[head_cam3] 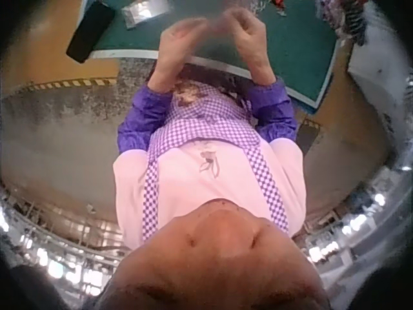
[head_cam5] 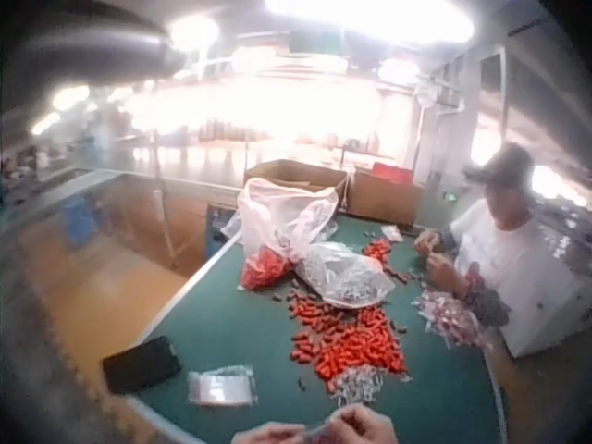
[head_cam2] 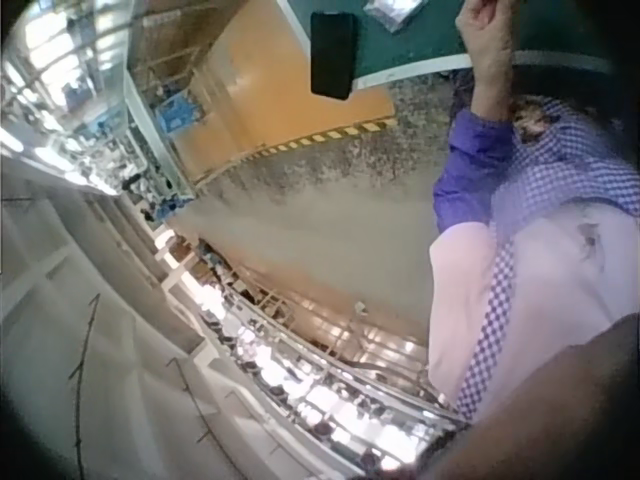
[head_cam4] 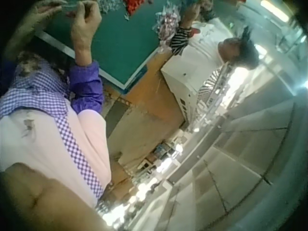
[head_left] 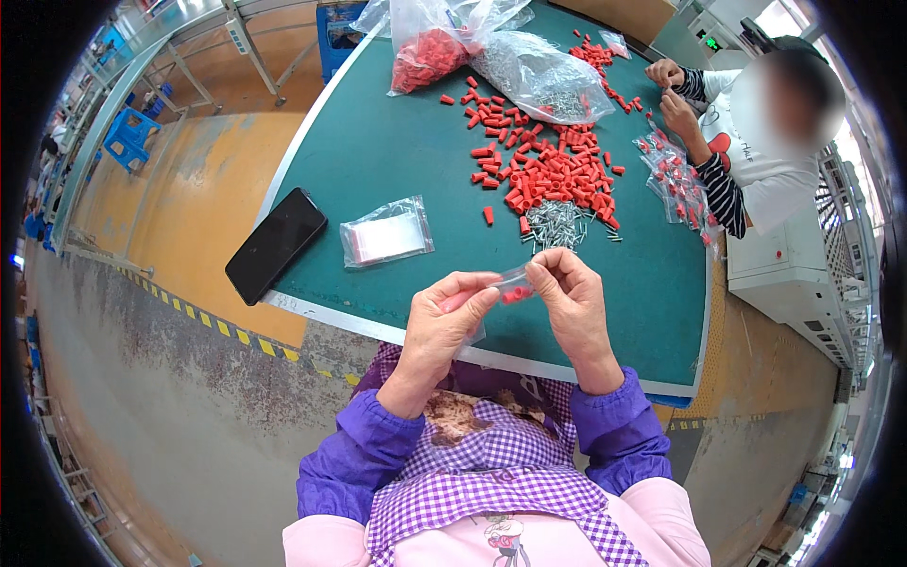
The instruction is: The person packs screws and plastic anchors into small plastic bags by hand and seals the bags.
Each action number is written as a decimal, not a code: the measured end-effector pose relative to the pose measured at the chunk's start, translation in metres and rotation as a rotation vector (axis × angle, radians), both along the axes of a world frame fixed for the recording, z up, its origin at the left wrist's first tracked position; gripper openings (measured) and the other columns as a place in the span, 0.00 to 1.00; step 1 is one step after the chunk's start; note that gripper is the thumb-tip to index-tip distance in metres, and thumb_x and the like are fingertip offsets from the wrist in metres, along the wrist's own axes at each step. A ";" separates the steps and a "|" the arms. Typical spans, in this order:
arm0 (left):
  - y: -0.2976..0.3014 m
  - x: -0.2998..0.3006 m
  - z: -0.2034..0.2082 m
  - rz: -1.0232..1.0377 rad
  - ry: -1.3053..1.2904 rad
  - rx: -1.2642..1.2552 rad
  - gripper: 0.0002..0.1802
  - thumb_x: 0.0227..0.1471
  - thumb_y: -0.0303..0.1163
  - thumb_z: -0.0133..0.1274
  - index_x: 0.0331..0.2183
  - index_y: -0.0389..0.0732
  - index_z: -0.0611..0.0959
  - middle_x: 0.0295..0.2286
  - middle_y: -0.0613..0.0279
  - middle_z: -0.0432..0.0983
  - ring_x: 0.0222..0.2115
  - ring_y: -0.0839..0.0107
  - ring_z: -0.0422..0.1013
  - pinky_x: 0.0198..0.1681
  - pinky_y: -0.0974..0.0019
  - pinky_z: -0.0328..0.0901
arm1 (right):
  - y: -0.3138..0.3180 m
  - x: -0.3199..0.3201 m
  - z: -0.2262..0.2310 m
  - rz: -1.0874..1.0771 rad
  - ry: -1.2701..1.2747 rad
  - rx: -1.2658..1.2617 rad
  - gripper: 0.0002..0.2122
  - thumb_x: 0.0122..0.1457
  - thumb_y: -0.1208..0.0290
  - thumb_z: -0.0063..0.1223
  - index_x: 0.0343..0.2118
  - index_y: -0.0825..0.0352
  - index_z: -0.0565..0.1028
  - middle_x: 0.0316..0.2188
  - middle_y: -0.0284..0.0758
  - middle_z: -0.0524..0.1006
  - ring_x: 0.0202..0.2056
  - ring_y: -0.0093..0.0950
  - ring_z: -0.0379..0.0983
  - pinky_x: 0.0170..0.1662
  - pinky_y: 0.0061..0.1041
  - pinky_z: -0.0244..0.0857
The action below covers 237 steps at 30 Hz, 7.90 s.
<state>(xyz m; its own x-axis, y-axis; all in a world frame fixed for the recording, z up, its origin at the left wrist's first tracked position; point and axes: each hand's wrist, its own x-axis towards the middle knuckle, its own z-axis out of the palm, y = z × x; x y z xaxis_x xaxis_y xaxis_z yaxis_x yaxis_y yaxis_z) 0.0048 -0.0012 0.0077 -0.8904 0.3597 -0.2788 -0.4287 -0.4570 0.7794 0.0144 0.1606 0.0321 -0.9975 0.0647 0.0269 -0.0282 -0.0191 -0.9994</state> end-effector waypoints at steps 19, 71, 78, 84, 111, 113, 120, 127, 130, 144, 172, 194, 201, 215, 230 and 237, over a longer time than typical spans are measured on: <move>0.008 0.011 0.001 0.108 0.135 -0.065 0.07 0.45 0.24 0.60 0.31 0.36 0.80 0.32 0.69 0.70 0.26 0.85 0.65 0.28 0.81 0.60 | -0.002 0.015 -0.012 -0.119 0.069 0.163 0.06 0.56 0.73 0.53 0.27 0.69 0.71 0.24 0.31 0.72 0.30 0.22 0.68 0.35 0.21 0.62; 0.009 0.013 -0.016 0.020 -0.295 0.228 0.08 0.51 0.29 0.55 0.34 0.36 0.78 0.27 0.64 0.74 0.21 0.77 0.67 0.23 0.75 0.63 | 0.001 0.046 -0.015 -0.064 -0.011 0.242 0.10 0.54 0.70 0.57 0.24 0.71 0.72 0.17 0.28 0.71 0.19 0.13 0.63 0.21 0.17 0.58; 0.014 0.020 -0.018 0.018 -0.086 0.036 0.05 0.48 0.27 0.58 0.29 0.37 0.79 0.23 0.69 0.72 0.19 0.82 0.64 0.22 0.79 0.59 | 0.004 0.041 -0.004 -0.009 -0.109 0.166 0.09 0.54 0.68 0.58 0.27 0.69 0.72 0.20 0.26 0.73 0.22 0.12 0.66 0.25 0.14 0.61; 0.014 0.022 -0.018 0.028 -0.006 -0.019 0.05 0.47 0.27 0.58 0.26 0.38 0.78 0.26 0.65 0.73 0.20 0.78 0.65 0.24 0.76 0.60 | 0.006 0.043 -0.019 0.088 -0.194 0.020 0.06 0.56 0.73 0.54 0.33 0.71 0.73 0.25 0.28 0.74 0.26 0.14 0.68 0.30 0.15 0.63; 0.012 0.026 -0.028 0.167 0.151 -0.116 0.04 0.47 0.24 0.58 0.30 0.37 0.80 0.25 0.70 0.72 0.18 0.85 0.61 0.21 0.81 0.55 | 0.037 0.013 -0.033 -0.310 0.043 1.022 0.12 0.49 0.67 0.59 0.32 0.70 0.74 0.28 0.38 0.73 0.26 0.31 0.71 0.29 0.27 0.65; 0.012 0.026 -0.027 0.187 0.173 -0.093 0.05 0.46 0.23 0.59 0.29 0.37 0.80 0.25 0.70 0.72 0.18 0.85 0.61 0.21 0.81 0.55 | 0.037 0.011 -0.035 -0.288 0.095 1.170 0.13 0.48 0.65 0.60 0.33 0.70 0.74 0.30 0.39 0.72 0.28 0.34 0.72 0.32 0.30 0.66; 0.005 0.027 -0.018 0.043 -0.023 -0.066 0.06 0.46 0.24 0.59 0.30 0.36 0.80 0.23 0.67 0.74 0.19 0.83 0.65 0.22 0.80 0.60 | 0.042 -0.003 -0.037 -0.106 0.137 1.338 0.08 0.48 0.71 0.55 0.29 0.69 0.71 0.28 0.39 0.72 0.32 0.37 0.72 0.36 0.33 0.67; 0.009 0.028 -0.020 0.095 0.138 -0.134 0.05 0.45 0.22 0.59 0.26 0.36 0.78 0.29 0.61 0.76 0.19 0.86 0.66 0.19 0.82 0.61 | 0.049 -0.023 -0.033 0.065 -0.025 1.513 0.04 0.48 0.77 0.46 0.26 0.70 0.72 0.27 0.43 0.74 0.30 0.40 0.74 0.34 0.36 0.68; 0.008 0.028 -0.012 0.116 0.179 -0.106 0.08 0.45 0.20 0.59 0.24 0.36 0.74 0.30 0.60 0.75 0.21 0.86 0.66 0.22 0.82 0.62 | 0.052 -0.029 -0.021 0.066 -0.066 1.347 0.05 0.47 0.75 0.49 0.23 0.70 0.74 0.25 0.43 0.76 0.29 0.38 0.75 0.33 0.36 0.68; 0.013 0.022 -0.022 0.093 0.378 -0.396 0.16 0.45 0.23 0.60 0.39 0.36 0.78 0.30 0.65 0.75 0.26 0.83 0.69 0.27 0.80 0.66 | 0.019 0.011 -0.001 0.129 -0.003 0.162 0.04 0.50 0.78 0.58 0.30 0.71 0.76 0.25 0.28 0.75 0.26 0.13 0.69 0.29 0.14 0.64; -0.001 0.017 -0.022 0.182 0.360 -0.337 0.11 0.46 0.22 0.58 0.36 0.35 0.78 0.30 0.68 0.75 0.26 0.86 0.67 0.27 0.82 0.63 | -0.021 -0.131 -0.043 -0.001 0.210 1.254 0.14 0.52 0.73 0.53 0.42 0.68 0.69 0.42 0.46 0.67 0.38 0.45 0.71 0.39 0.40 0.66; -0.003 -0.029 -0.037 0.305 0.479 -0.595 0.10 0.45 0.24 0.58 0.34 0.33 0.80 0.28 0.65 0.76 0.30 0.81 0.70 0.35 0.77 0.66 | 0.012 -0.102 -0.024 0.151 -0.119 0.743 0.07 0.46 0.81 0.49 0.29 0.69 0.76 0.21 0.39 0.76 0.25 0.27 0.73 0.30 0.25 0.67; -0.001 -0.031 -0.037 0.318 0.415 -0.520 0.10 0.46 0.25 0.58 0.34 0.34 0.79 0.27 0.67 0.76 0.25 0.84 0.68 0.26 0.79 0.64 | 0.005 -0.078 -0.022 0.206 0.111 0.999 0.09 0.49 0.77 0.52 0.36 0.68 0.74 0.34 0.44 0.72 0.39 0.43 0.70 0.42 0.36 0.65; -0.007 -0.020 -0.035 0.383 0.335 -0.358 0.10 0.47 0.24 0.58 0.35 0.35 0.79 0.26 0.69 0.75 0.22 0.86 0.67 0.22 0.81 0.62 | -0.023 -0.054 -0.040 0.208 0.336 0.954 0.10 0.50 0.78 0.52 0.36 0.68 0.70 0.33 0.42 0.69 0.35 0.42 0.71 0.36 0.34 0.66; -0.009 -0.020 -0.043 0.433 0.368 -0.364 0.10 0.47 0.24 0.58 0.34 0.35 0.79 0.26 0.68 0.74 0.20 0.85 0.66 0.21 0.81 0.62 | -0.011 -0.040 -0.033 0.327 0.215 0.802 0.15 0.46 0.71 0.60 0.37 0.70 0.71 0.38 0.42 0.68 0.38 0.40 0.69 0.42 0.32 0.65; -0.010 -0.020 -0.045 0.434 0.417 -0.410 0.09 0.47 0.23 0.58 0.34 0.35 0.79 0.26 0.68 0.74 0.21 0.85 0.66 0.22 0.81 0.62 | -0.020 -0.037 -0.034 0.240 0.264 0.995 0.11 0.46 0.79 0.54 0.35 0.69 0.71 0.35 0.42 0.69 0.38 0.41 0.69 0.41 0.34 0.66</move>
